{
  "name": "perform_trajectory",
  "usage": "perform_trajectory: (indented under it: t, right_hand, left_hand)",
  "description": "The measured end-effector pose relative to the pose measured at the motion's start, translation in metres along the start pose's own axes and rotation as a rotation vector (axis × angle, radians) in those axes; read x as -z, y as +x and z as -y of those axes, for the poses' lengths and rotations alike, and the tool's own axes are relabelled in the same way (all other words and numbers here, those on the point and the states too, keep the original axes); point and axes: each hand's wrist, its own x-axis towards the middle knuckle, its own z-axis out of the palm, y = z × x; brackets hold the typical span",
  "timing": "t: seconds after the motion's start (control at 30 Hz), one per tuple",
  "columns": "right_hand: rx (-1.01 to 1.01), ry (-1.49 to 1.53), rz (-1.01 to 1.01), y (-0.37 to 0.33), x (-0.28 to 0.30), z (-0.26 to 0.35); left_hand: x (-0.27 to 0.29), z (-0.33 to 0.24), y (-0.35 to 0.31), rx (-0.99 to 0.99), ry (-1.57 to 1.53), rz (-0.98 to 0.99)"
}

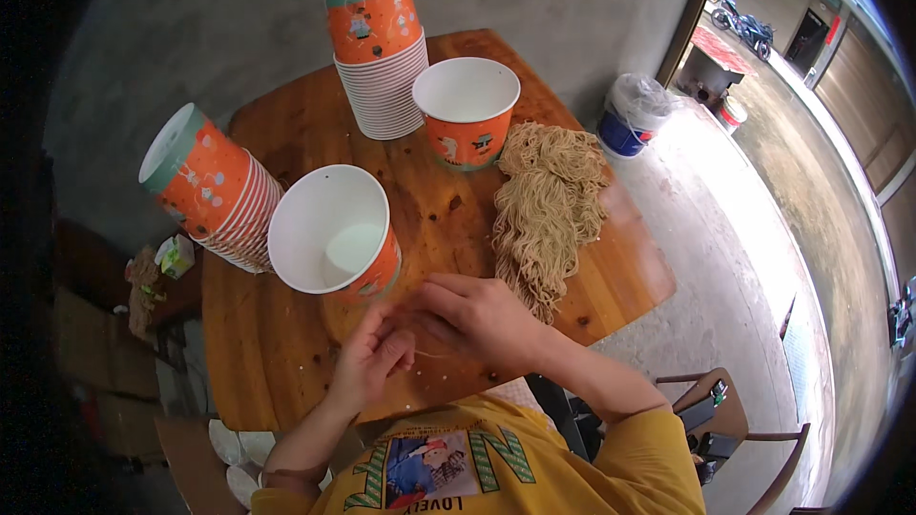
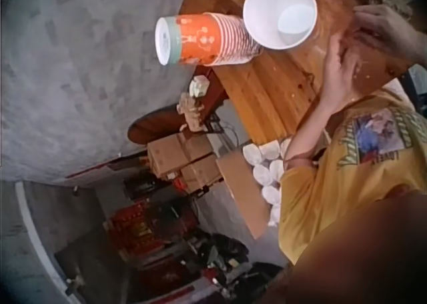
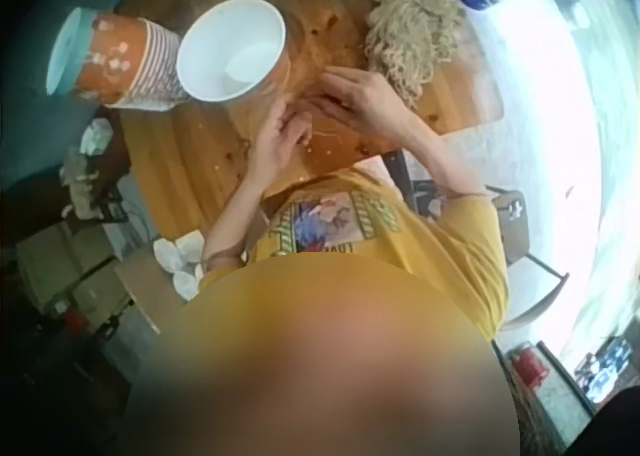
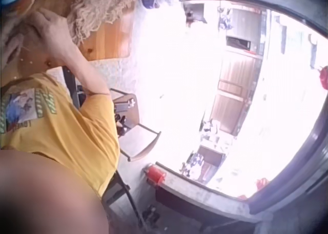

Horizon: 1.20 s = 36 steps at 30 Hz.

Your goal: Tying thin fiber strings to the pre-punched holes on the rims of paper bowls.

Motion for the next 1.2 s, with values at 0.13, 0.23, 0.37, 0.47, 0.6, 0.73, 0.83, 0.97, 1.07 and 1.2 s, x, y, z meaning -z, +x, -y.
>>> perform_trajectory:
  t: [0.13, 0.23, 0.37, 0.47, 0.6, 0.73, 0.83, 0.97, 1.07, 1.2]
  right_hand:
    - [-0.017, -0.085, -0.026, -0.003, 0.001, -0.005]
    - [-0.149, -0.084, -0.097, -0.008, 0.002, -0.021]
    - [-0.418, -0.093, -0.23, -0.008, 0.006, -0.042]
    - [-0.539, -0.098, -0.208, -0.006, 0.005, -0.049]
    - [-0.289, -0.142, -0.084, -0.008, -0.006, -0.05]
    - [-0.339, 0.083, 0.109, 0.001, -0.011, -0.028]
    - [-0.198, 0.101, 0.112, 0.008, -0.013, -0.005]
    - [-0.217, 0.128, -0.008, 0.011, -0.007, -0.004]
    - [-0.292, -0.029, -0.045, 0.003, 0.001, -0.017]
    - [-0.318, -0.094, -0.042, -0.009, -0.005, -0.032]
  left_hand:
    - [0.018, 0.011, -0.016, 0.022, 0.155, -0.114]
    - [0.03, 0.014, -0.025, 0.041, 0.23, -0.129]
    - [0.045, 0.011, -0.037, 0.128, 0.26, -0.171]
    - [0.047, 0.007, -0.04, 0.2, 0.227, -0.243]
    - [0.042, 0.007, -0.034, 0.134, 0.237, -0.238]
    - [0.018, 0.011, -0.01, -0.256, 0.462, -0.301]
    - [0.002, 0.006, 0.006, -0.249, 0.211, -0.174]
    - [0.011, 0.008, -0.002, 0.03, 0.024, -0.031]
    - [0.022, 0.008, -0.017, 0.068, 0.142, -0.092]
    - [0.044, 0.024, -0.035, 0.098, 0.269, -0.168]
